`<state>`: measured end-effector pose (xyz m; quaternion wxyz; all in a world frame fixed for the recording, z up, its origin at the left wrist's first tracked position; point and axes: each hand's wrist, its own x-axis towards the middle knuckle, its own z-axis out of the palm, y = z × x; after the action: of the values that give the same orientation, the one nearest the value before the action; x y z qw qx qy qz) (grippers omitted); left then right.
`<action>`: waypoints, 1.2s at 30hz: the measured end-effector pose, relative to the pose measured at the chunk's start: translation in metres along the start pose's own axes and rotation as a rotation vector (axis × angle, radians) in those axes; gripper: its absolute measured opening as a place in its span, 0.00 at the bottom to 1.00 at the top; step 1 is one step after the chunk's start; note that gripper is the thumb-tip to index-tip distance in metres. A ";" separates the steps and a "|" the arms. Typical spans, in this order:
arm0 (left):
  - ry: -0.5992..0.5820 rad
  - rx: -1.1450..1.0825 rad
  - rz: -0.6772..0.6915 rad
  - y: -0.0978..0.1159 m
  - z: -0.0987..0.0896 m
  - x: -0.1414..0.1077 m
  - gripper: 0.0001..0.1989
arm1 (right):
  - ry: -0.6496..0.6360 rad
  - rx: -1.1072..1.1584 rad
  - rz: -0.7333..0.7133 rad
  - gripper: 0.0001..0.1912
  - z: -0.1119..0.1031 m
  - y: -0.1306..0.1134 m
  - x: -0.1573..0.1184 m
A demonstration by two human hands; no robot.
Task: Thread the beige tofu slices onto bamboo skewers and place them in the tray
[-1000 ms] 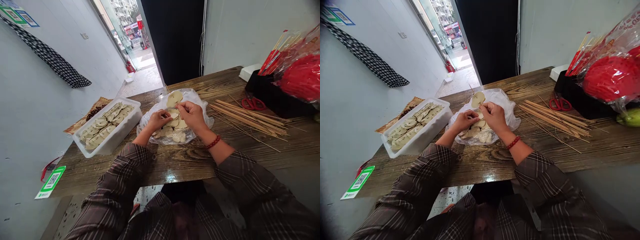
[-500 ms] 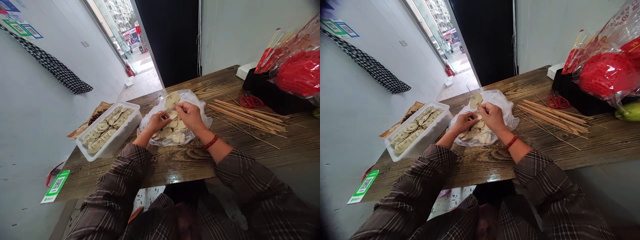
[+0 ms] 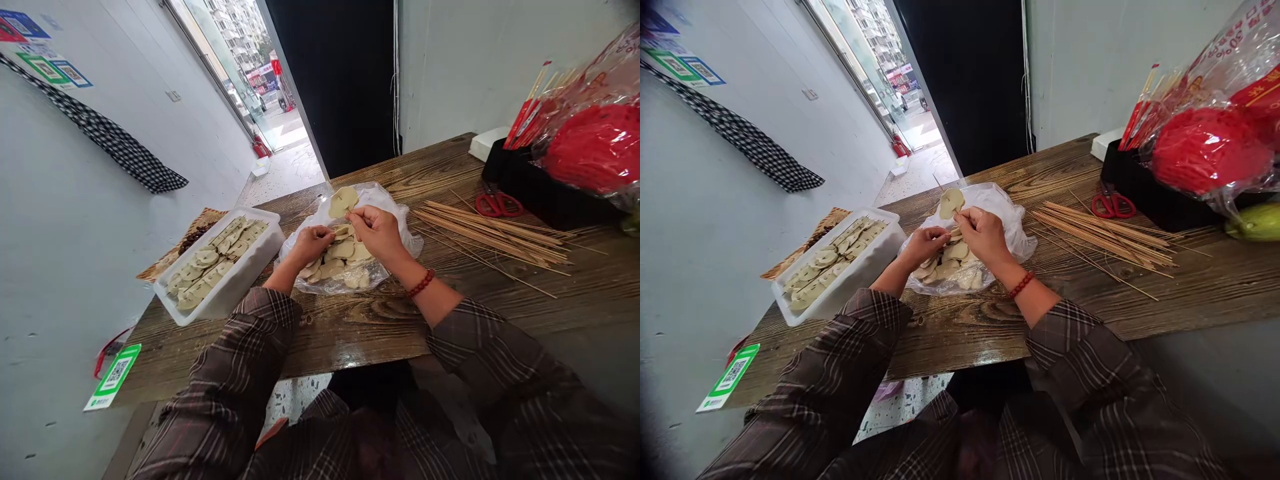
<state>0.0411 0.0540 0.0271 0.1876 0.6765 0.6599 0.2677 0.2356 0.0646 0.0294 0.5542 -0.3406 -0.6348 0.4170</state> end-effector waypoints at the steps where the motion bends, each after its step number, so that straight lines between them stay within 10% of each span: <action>1: 0.001 0.015 -0.011 0.002 0.000 0.000 0.15 | 0.002 -0.003 0.000 0.13 0.000 0.000 0.000; 7: -0.004 0.052 -0.080 0.010 -0.001 0.002 0.10 | 0.000 -0.004 0.001 0.13 -0.001 0.000 0.002; 17: 0.034 -0.713 -0.213 0.011 -0.011 -0.004 0.12 | -0.019 0.009 0.001 0.13 -0.001 0.001 0.001; 25: 0.345 -0.390 -0.077 0.013 -0.013 -0.022 0.07 | -0.019 0.027 0.007 0.13 -0.002 -0.001 -0.001; 36: 0.127 -0.766 -0.252 -0.001 0.006 -0.046 0.14 | -0.041 0.009 0.035 0.14 0.001 0.004 -0.004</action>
<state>0.0447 0.0092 0.0169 0.4163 0.4538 0.6003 0.5103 0.2354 0.0623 0.0241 0.5351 -0.3405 -0.6381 0.4365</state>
